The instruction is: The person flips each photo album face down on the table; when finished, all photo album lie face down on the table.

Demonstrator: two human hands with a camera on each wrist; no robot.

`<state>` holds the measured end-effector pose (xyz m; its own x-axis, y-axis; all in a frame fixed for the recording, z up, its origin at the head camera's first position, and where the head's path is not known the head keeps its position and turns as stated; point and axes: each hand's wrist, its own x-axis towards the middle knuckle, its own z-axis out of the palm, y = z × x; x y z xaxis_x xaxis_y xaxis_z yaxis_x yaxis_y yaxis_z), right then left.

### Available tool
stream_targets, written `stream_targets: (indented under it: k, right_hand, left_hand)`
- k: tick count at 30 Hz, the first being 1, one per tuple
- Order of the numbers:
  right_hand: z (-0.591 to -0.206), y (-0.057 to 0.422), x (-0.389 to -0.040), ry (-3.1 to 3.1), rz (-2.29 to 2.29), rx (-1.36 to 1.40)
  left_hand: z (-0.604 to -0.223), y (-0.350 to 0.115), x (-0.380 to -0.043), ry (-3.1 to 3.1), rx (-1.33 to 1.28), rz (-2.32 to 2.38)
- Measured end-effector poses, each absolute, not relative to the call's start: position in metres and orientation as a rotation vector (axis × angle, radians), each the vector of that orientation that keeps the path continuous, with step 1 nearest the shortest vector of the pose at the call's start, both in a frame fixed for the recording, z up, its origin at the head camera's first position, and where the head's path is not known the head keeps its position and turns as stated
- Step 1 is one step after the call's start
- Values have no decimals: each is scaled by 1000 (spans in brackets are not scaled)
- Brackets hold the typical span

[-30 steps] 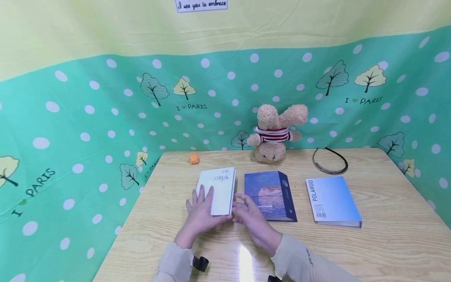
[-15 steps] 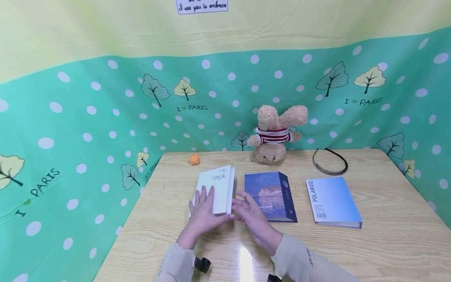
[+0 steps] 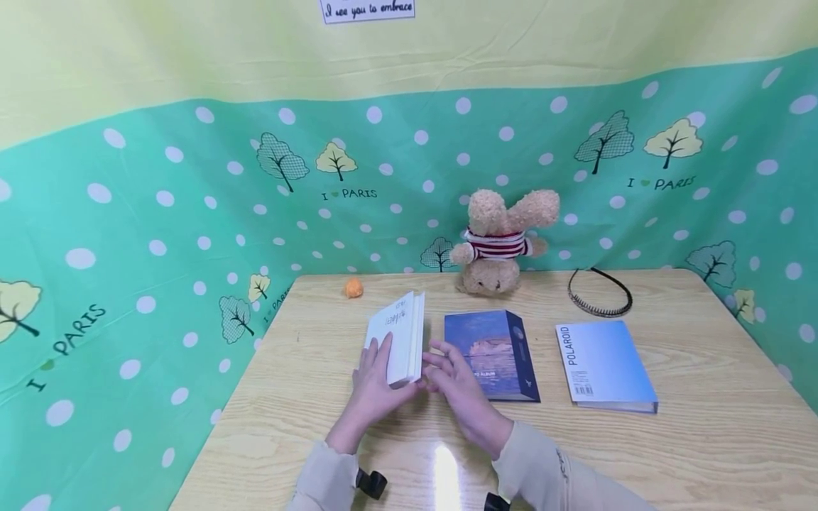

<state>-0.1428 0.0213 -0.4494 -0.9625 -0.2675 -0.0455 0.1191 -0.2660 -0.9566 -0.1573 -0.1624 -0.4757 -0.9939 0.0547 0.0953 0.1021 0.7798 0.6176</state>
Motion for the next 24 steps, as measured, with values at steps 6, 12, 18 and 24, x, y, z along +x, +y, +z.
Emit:
stream_targets:
  k: [6, 12, 18, 24]
  right_hand:
    - [-453, 21, -144, 1708, -2302, -182]
    - [-462, 19, -146, 1721, -2268, -162]
    - [-474, 14, -147, 1780, -2189, -216]
    - [-482, 12, -146, 1883, -2081, -305]
  left_hand:
    - [-479, -163, -159, -2744, -125, -1316]
    - [-472, -164, -157, -2562, -103, -1614]
    - [-471, -167, -156, -2539, -84, -1684]
    - [-474, -169, -156, -2469, -106, -1848]
